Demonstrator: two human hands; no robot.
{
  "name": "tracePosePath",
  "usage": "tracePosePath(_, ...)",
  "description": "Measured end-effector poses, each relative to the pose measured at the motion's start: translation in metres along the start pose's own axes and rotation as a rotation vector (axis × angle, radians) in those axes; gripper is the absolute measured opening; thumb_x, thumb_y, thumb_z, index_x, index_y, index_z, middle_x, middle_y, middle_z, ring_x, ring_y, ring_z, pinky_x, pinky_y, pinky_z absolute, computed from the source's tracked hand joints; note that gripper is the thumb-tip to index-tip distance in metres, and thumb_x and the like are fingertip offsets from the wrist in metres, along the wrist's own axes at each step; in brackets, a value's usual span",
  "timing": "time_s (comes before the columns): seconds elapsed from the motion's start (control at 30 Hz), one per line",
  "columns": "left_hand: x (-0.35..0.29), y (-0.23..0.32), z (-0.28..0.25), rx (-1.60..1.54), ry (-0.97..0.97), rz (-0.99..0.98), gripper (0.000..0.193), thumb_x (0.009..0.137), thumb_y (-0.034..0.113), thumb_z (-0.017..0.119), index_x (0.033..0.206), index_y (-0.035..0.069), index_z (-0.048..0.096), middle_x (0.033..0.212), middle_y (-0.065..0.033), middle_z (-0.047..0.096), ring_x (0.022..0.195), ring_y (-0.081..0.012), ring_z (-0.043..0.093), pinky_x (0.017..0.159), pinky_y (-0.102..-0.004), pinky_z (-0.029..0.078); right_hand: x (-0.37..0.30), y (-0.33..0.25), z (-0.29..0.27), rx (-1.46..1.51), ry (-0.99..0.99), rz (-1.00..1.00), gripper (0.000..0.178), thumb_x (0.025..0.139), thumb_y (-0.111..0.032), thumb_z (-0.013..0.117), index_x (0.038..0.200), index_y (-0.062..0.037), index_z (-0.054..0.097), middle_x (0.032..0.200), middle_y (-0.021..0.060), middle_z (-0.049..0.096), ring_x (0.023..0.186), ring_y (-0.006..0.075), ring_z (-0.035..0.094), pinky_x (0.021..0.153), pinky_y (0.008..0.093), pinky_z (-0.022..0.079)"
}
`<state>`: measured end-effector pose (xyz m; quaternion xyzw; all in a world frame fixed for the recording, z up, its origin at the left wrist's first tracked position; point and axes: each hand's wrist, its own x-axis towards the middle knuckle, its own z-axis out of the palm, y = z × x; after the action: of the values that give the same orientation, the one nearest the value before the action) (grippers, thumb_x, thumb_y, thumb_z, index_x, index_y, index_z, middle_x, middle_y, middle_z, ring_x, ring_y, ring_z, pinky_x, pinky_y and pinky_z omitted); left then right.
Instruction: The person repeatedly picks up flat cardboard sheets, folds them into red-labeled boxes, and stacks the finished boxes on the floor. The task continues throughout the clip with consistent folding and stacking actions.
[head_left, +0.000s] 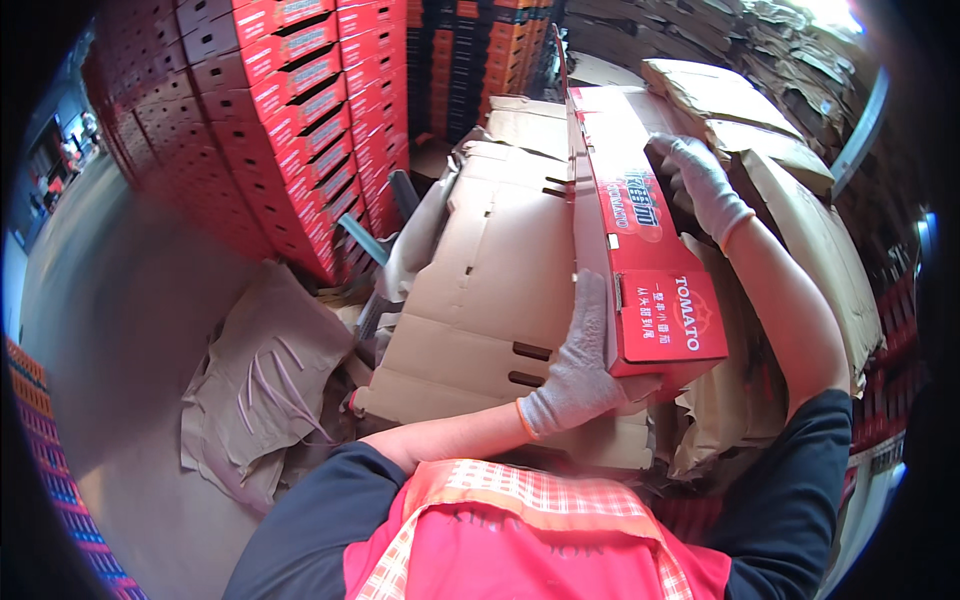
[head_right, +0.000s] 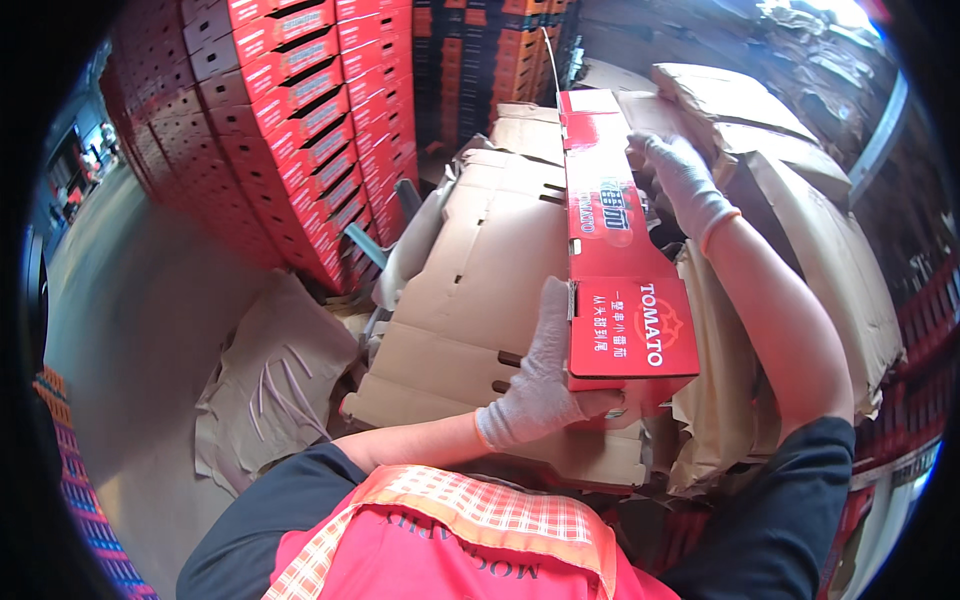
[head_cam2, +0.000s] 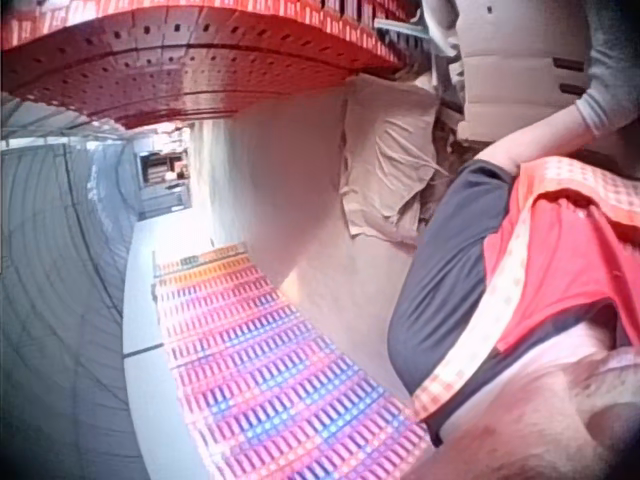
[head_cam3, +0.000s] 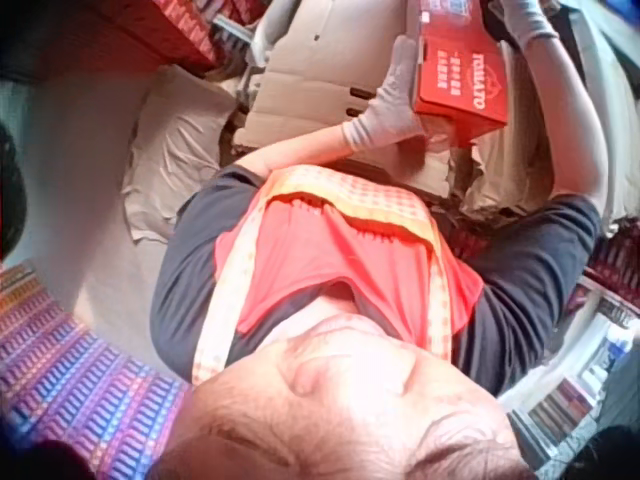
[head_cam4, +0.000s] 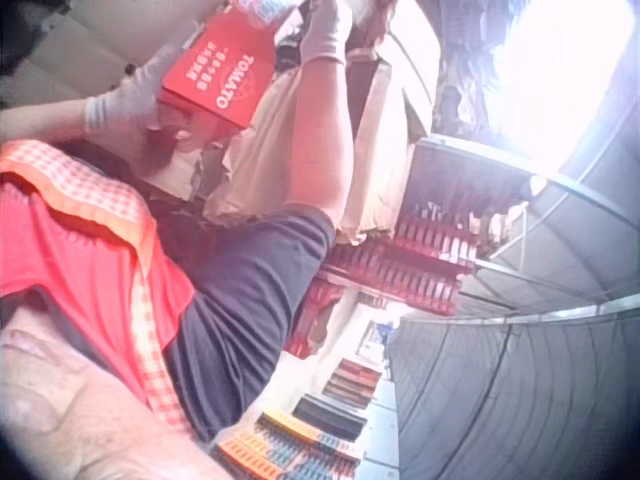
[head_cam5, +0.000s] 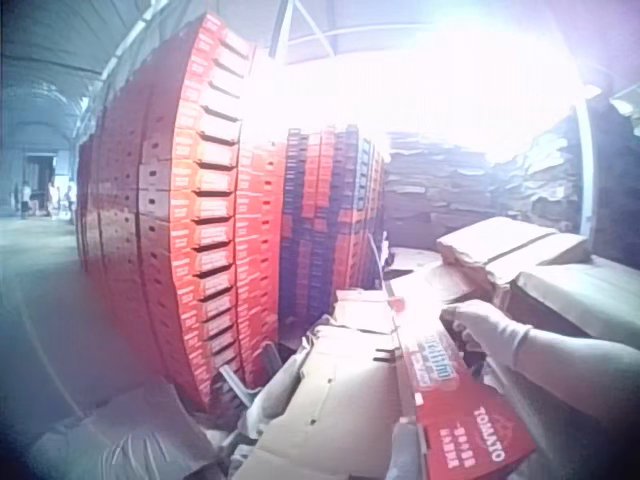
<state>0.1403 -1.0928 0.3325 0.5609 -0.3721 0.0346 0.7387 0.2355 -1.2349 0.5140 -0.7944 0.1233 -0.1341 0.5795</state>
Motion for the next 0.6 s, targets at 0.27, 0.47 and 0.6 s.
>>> tracePosePath(0.27, -0.027, 0.040, -0.039, 0.154, -0.840, -0.558, 0.073, 0.087, 0.038, 0.069, 0.145, 0.003, 0.043, 0.140, -0.0228, 0.050, 0.134, -0.0356, 0.045, 0.111, -0.0413, 0.037, 0.015, 0.096, 0.035, -0.977, -0.438, -0.919, 0.029, 0.080, -0.034, 0.069, 0.090, -0.0071, 0.071, 0.081, 0.0222, 0.067, 0.076, 0.0392, 0.067, 0.074, 0.0436, 0.054)
tracePosePath(0.47, -0.026, 0.072, -0.169, 0.909, -0.235, 0.284, 0.038, 0.085, 0.014, 0.072, 0.120, 0.001, 0.066, 0.113, -0.0152, 0.069, 0.104, -0.0351, 0.066, 0.096, -0.0418, 0.049, 0.027, 0.223, -0.056, -1.685, -0.159, -0.338, 0.009, 0.076, -0.011, 0.066, 0.080, -0.0103, 0.074, 0.088, 0.0120, 0.073, 0.087, 0.0282, 0.071, 0.073, 0.0418, 0.058)
tracePosePath(0.6, -0.001, 0.037, -0.259, 1.582, -0.333, 0.532, 0.044, 0.082, 0.014, 0.067, 0.125, 0.005, 0.063, 0.132, -0.0132, 0.061, 0.126, -0.0324, 0.054, 0.111, -0.0504, 0.036, -0.030, 0.271, -0.089, -1.618, -0.393, -0.555, 0.024, 0.072, -0.010, 0.069, 0.096, -0.0132, 0.070, 0.102, 0.0054, 0.069, 0.109, 0.0238, 0.061, 0.083, 0.0364, 0.056)
